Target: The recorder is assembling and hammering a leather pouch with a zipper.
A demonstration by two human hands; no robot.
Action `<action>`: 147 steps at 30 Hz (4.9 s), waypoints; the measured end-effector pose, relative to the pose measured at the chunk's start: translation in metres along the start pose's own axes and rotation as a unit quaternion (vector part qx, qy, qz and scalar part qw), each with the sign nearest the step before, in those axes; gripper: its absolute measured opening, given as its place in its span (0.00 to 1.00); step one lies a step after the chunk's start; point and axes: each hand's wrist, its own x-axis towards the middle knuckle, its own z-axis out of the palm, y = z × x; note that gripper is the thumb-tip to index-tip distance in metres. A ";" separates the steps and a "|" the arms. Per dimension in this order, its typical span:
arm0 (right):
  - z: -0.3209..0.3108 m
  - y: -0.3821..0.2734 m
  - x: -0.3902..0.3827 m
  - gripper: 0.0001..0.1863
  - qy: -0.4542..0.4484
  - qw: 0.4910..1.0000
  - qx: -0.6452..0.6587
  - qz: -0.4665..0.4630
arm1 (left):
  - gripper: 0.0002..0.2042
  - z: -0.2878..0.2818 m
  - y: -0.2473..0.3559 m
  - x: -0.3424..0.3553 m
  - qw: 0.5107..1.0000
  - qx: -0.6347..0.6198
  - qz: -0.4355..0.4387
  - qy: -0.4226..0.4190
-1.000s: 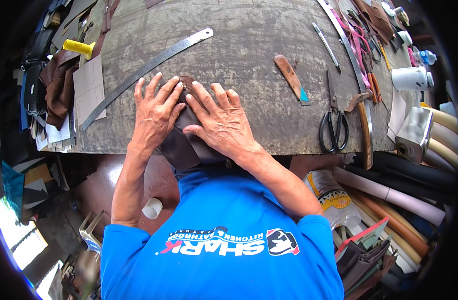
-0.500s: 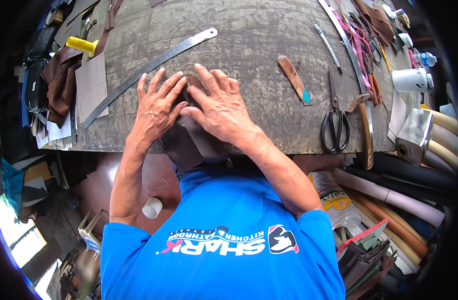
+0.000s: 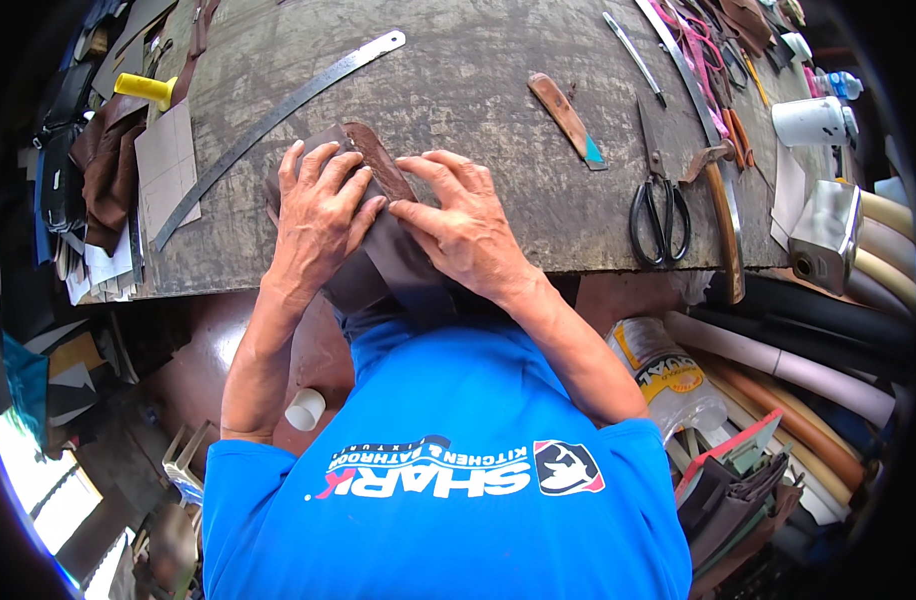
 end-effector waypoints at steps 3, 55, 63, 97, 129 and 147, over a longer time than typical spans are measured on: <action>0.005 -0.002 -0.008 0.15 -0.034 0.999 -0.024 -0.009 | 0.17 -0.001 0.001 -0.001 1.000 -0.006 -0.012 -0.014; -0.064 -0.055 -0.066 0.34 -0.066 0.996 -0.023 0.062 | 0.14 0.000 0.011 -0.051 0.979 -0.079 0.188 0.023; -0.063 -0.050 -0.055 0.33 -0.062 0.995 -0.031 0.077 | 0.11 -0.001 0.011 -0.050 0.976 -0.088 0.194 0.048; -0.030 -0.027 0.018 0.30 -0.122 0.985 -0.109 0.047 | 0.38 0.014 -0.006 -0.060 0.981 -0.166 0.004 0.100; -0.006 -0.014 0.091 0.26 -0.089 0.985 -0.122 0.078 | 0.40 0.009 -0.003 -0.051 0.986 -0.149 -0.070 0.006; -0.038 -0.043 0.016 0.31 -0.100 0.988 -0.082 0.080 | 0.40 0.011 -0.003 -0.050 0.993 -0.109 -0.051 0.012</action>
